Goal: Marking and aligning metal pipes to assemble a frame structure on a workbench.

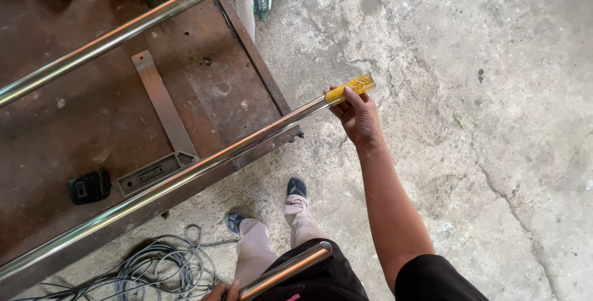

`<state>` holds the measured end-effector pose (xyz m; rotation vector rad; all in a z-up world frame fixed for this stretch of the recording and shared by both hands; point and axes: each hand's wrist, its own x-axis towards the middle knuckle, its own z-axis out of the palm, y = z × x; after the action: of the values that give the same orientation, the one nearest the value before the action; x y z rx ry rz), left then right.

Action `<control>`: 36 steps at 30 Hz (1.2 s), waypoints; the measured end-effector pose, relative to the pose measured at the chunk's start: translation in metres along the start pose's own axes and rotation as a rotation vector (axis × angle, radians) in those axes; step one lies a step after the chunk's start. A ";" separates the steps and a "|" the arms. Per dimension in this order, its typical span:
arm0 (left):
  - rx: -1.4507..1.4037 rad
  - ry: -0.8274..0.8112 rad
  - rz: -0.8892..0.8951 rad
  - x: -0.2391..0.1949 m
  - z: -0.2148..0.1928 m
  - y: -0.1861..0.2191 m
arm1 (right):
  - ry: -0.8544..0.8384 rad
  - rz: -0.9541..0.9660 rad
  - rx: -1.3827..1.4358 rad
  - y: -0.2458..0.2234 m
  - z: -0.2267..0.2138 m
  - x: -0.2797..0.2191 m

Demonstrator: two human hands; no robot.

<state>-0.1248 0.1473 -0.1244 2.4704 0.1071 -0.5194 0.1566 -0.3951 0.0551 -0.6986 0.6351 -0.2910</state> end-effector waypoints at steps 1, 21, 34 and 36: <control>-0.002 0.001 0.002 0.001 0.003 -0.001 | -0.002 -0.003 -0.001 -0.001 0.001 0.000; -0.005 0.114 -0.013 -0.001 -0.028 0.057 | 0.261 0.010 0.245 0.010 0.037 0.013; 0.208 0.076 0.105 -0.005 -0.037 0.061 | 0.138 -0.036 0.346 0.034 0.041 0.030; 0.315 0.055 0.037 -0.007 -0.041 0.068 | 0.459 -0.079 0.278 0.034 0.053 0.028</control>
<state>-0.1044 0.1164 -0.0536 2.7883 0.0006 -0.4828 0.2125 -0.3562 0.0511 -0.3889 0.9818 -0.6109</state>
